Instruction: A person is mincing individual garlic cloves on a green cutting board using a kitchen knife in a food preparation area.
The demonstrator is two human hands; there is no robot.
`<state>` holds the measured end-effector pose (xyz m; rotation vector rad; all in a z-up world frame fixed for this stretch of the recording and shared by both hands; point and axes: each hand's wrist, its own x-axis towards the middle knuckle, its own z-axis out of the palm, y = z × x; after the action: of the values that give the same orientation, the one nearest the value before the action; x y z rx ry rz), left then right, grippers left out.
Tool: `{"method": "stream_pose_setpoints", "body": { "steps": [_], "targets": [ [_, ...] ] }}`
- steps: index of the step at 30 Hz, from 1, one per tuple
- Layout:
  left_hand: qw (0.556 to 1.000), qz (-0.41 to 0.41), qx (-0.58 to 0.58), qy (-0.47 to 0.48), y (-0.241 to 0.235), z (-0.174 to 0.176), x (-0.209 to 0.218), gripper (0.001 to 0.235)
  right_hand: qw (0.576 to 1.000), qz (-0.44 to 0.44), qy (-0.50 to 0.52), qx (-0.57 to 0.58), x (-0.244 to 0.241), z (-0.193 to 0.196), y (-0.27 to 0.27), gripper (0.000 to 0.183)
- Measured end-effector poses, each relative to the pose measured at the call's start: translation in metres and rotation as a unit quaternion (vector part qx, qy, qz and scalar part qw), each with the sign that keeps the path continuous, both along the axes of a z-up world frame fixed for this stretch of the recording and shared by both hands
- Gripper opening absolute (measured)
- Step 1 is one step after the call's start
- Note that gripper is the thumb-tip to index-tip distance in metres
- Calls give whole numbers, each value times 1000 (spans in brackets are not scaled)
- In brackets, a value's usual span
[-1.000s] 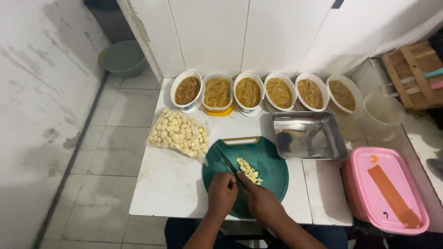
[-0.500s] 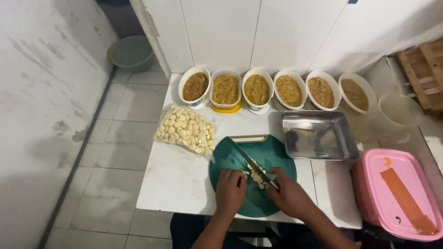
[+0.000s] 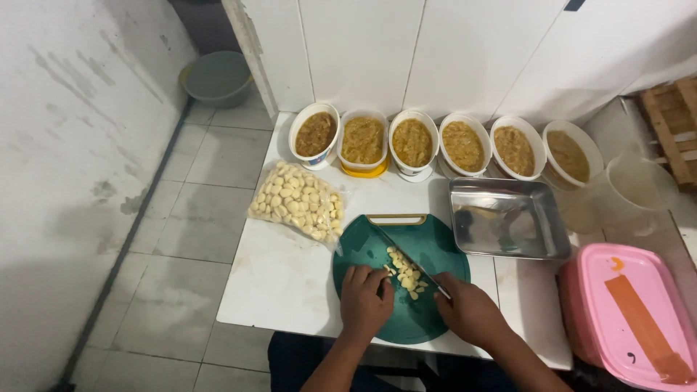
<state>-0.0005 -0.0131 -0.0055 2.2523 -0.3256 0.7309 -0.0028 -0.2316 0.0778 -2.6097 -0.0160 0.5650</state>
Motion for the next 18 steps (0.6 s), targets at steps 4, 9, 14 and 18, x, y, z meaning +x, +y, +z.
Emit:
{"method": "stream_pose_setpoints", "body": {
  "steps": [4, 9, 14, 18],
  "targets": [
    [1000, -3, -5, 14, 1, 5, 0, 15, 999, 14, 12, 37, -3, 14, 6, 38],
    [991, 0, -82, 104, 5, 7, -3, 31, 995, -25, 38, 85, -21, 49, 13, 71],
    [985, -46, -133, 97, 16, 23, -4, 51, 997, -8, 63, 45, -39, 32, 24, 67],
    [973, -168, 67, 144, 34, 53, 4, 90, 997, 40, 49, 51, -38, 16, 20, 63]
  ]
}}
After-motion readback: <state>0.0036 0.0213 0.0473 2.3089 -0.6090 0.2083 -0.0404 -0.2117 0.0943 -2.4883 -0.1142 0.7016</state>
